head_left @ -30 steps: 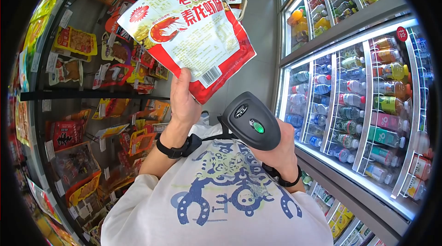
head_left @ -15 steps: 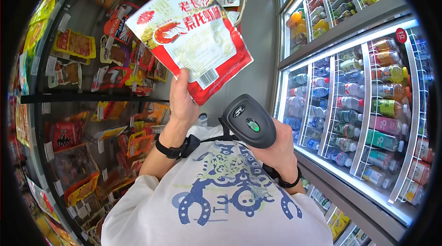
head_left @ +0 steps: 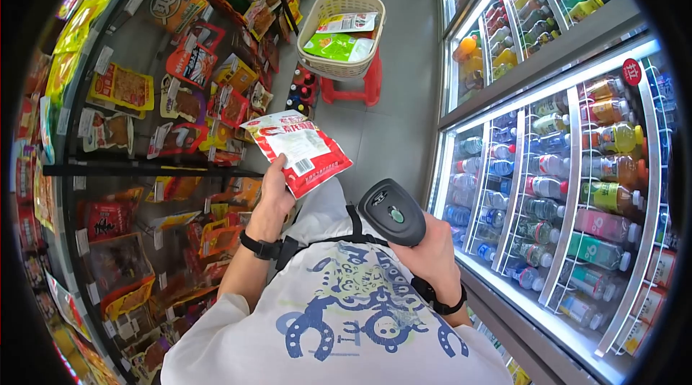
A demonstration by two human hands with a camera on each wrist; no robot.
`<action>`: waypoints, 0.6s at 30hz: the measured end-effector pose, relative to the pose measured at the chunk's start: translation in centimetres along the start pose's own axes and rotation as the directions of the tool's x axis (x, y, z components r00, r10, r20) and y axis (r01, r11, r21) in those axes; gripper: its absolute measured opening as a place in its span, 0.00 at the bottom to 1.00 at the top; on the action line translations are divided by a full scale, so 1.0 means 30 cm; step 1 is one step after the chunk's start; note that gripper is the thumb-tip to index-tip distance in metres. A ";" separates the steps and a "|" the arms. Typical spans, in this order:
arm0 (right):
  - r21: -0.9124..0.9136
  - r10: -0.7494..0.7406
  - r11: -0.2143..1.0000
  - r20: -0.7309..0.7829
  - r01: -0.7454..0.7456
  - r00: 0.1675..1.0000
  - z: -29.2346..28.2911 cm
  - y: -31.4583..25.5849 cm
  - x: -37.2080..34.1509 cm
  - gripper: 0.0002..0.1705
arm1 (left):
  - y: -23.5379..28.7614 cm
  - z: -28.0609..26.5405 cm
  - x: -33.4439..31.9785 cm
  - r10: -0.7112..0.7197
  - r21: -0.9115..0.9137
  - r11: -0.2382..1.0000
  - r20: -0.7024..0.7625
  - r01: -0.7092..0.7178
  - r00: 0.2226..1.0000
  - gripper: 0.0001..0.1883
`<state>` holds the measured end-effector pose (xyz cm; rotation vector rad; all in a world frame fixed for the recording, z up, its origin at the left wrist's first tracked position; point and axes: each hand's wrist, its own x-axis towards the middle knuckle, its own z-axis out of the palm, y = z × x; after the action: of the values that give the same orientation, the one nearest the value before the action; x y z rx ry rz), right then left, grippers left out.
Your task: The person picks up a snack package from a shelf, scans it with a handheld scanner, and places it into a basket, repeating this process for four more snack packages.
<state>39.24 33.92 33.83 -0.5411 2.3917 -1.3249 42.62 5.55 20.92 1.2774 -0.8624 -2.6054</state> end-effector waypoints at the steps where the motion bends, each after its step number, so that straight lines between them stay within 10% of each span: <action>1: 0.003 0.006 1.000 0.000 -0.006 1.000 -0.002 0.006 0.015 0.16 | 0.009 0.025 0.013 -0.003 0.000 1.000 -0.008 0.003 1.000 0.24; 18: -0.023 0.336 0.934 -0.291 -0.357 0.896 -0.097 -0.034 0.534 0.12 | 0.201 0.524 1.007 -0.086 -0.207 0.970 0.210 0.130 0.974 0.25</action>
<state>24.15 27.73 34.25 0.0712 2.6153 -1.2199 10.60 -2.74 10.87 1.0476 -0.5214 -2.8565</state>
